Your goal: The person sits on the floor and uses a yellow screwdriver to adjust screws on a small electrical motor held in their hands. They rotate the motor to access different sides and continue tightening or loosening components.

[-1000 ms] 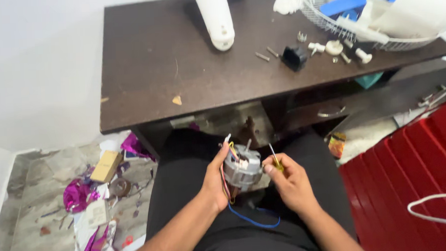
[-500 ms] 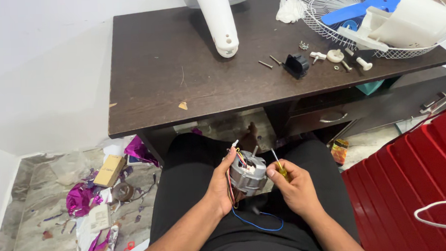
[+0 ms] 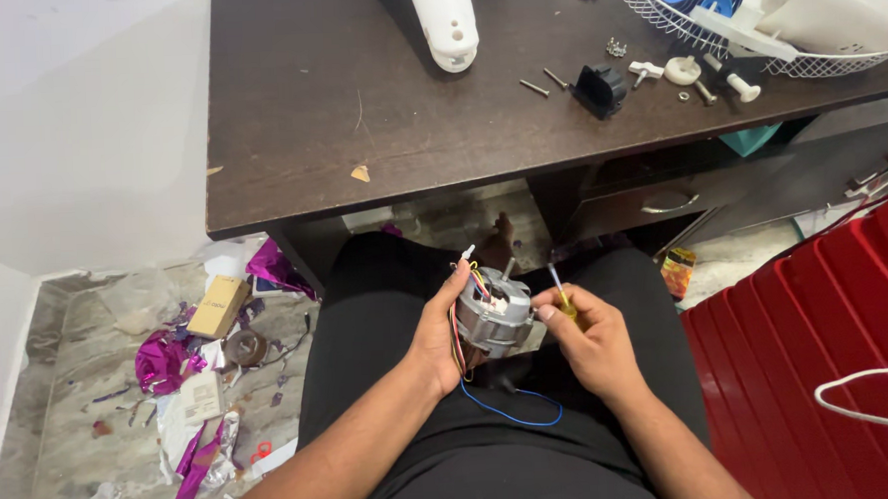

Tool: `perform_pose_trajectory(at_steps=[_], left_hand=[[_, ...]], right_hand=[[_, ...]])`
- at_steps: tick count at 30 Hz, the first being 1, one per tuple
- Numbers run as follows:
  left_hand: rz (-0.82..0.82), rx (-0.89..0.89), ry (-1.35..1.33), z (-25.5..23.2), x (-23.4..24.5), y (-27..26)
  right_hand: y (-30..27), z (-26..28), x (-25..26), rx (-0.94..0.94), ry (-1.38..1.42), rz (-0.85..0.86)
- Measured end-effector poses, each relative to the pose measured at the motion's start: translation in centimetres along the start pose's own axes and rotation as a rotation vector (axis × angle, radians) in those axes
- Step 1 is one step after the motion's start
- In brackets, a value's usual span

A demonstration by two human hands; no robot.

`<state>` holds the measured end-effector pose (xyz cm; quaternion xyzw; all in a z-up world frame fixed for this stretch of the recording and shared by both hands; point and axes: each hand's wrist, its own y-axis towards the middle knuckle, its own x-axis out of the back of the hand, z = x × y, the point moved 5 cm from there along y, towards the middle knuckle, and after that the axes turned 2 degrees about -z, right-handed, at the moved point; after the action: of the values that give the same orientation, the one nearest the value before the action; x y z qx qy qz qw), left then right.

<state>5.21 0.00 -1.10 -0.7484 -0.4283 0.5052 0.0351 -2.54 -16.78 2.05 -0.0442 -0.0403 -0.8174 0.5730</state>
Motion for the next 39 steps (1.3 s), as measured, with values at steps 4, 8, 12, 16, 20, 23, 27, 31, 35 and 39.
perform_pose_trajectory(at_steps=[4,8,12,16,20,23,27,31,35,39], left_hand=[[-0.013,-0.01,0.007,0.0,0.0,0.0],[-0.055,0.01,0.032,0.1,0.2,0.0],[-0.088,0.005,0.044,0.2,0.4,0.1],[-0.082,0.0,0.036,0.2,0.4,0.1],[-0.022,0.027,0.024,0.4,0.1,0.1],[-0.021,0.029,0.048,0.4,0.1,0.2],[-0.032,0.032,0.059,0.3,0.1,0.1],[0.006,0.022,0.043,0.3,-0.1,0.0],[-0.02,0.031,0.06,0.3,-0.1,0.0],[-0.047,0.013,0.071,0.1,-0.1,-0.1]], right_hand=[[0.1,0.5,0.3,0.042,-0.05,-0.004],[0.1,0.0,0.2,0.02,-0.078,0.037],[0.1,0.1,0.3,0.098,-0.088,0.025],[0.2,0.0,0.5,0.088,-0.035,-0.027],[0.3,-0.5,0.8,0.016,-0.069,-0.024],[0.3,-0.9,0.7,0.016,-0.034,-0.027],[0.4,-0.8,0.8,0.083,0.069,-0.032],[0.3,-0.8,1.0,0.094,0.018,-0.025],[0.2,-0.7,0.6,0.088,0.085,-0.007],[0.0,-0.2,0.6,0.088,0.034,-0.051]])
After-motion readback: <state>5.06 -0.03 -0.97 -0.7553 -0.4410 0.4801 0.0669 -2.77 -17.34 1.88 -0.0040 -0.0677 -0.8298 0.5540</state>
